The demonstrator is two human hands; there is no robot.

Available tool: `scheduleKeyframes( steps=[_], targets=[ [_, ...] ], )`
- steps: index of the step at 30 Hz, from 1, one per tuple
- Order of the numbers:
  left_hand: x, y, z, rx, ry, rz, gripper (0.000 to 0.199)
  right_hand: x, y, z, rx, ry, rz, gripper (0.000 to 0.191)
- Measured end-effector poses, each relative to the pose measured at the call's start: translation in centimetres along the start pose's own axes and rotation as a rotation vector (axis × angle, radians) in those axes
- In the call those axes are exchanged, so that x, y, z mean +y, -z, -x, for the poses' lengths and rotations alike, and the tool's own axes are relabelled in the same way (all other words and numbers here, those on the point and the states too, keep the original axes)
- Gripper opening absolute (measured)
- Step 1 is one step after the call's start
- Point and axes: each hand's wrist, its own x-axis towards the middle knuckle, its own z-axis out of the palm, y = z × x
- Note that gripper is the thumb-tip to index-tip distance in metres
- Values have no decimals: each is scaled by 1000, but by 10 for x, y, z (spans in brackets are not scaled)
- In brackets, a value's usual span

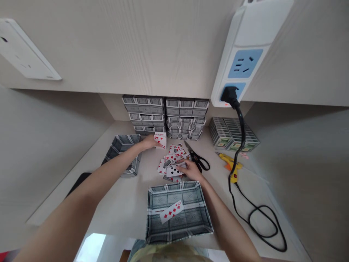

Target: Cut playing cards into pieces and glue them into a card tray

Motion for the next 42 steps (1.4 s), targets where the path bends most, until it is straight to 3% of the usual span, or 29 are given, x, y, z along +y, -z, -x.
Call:
scheduleKeyframes(
  steps=[4,11,17,22,29,36,39,42],
  targets=[
    [1,-10,-1,-35,-87,-65,28,0,0,0,12,1,24,38],
    [10,-6,8,105,-302,-3,74,0,0,-1,17,-7,31,40],
    [25,-3,27,29,-546,-390,43,-2,0,0,1,-4,25,38],
    [26,-12,39,5,-542,-514,44,-2,1,0,20,8,46,35],
    [25,-32,37,169,-323,-367,37,-1,1,-1,38,45,100,33],
    [21,-62,31,264,-301,-363,25,-4,0,1,34,50,129,36],
    [22,-62,25,259,-285,-387,25,-3,0,0,49,63,144,35],
    [25,-50,18,375,-312,-395,24,-2,0,0,48,66,147,33]
  ],
)
